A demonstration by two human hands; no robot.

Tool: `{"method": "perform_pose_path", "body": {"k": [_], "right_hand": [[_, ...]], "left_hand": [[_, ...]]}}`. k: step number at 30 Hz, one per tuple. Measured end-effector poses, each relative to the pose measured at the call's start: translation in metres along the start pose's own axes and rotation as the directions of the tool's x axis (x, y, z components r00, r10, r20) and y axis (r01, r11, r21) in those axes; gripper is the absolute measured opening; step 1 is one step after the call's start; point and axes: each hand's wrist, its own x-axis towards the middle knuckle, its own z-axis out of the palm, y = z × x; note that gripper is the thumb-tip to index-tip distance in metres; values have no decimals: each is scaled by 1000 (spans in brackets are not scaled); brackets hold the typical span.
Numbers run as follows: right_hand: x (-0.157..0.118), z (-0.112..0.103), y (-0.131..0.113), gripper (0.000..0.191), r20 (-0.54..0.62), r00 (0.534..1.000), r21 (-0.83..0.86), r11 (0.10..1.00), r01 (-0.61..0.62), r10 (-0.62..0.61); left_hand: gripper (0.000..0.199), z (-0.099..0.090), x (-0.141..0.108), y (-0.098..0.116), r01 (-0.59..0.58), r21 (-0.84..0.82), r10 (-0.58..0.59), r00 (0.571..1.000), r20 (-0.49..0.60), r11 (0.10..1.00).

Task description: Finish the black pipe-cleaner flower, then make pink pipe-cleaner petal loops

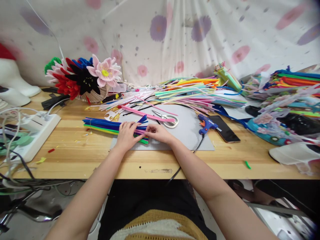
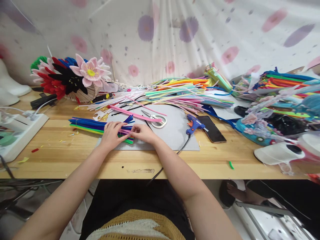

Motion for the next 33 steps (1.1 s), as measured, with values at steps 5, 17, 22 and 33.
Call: {"method": "perform_pose_path", "body": {"k": [5, 17, 22, 33], "right_hand": [[2, 2, 4, 20, -16, 1000, -112, 994, 9, -11], [4, 0, -18, 13, -163, 987, -244, 969, -37, -4], [9, -2, -21, 14, -187, 982, -288, 956, -64, 9], [19, -2, -16, 22, -182, 968, -87, 978, -191, 173]], "left_hand": [[49, 2, 0, 1, 0, 29, 0, 1000, -29, 1000], [41, 2, 2, 3, 8, 44, -6, 999, -48, 999], [40, 0, 1, 3, -19, 56, 21, 999, -33, 998], [28, -3, 1, 5, 22, -5, -22, 998, -51, 1000]]}}
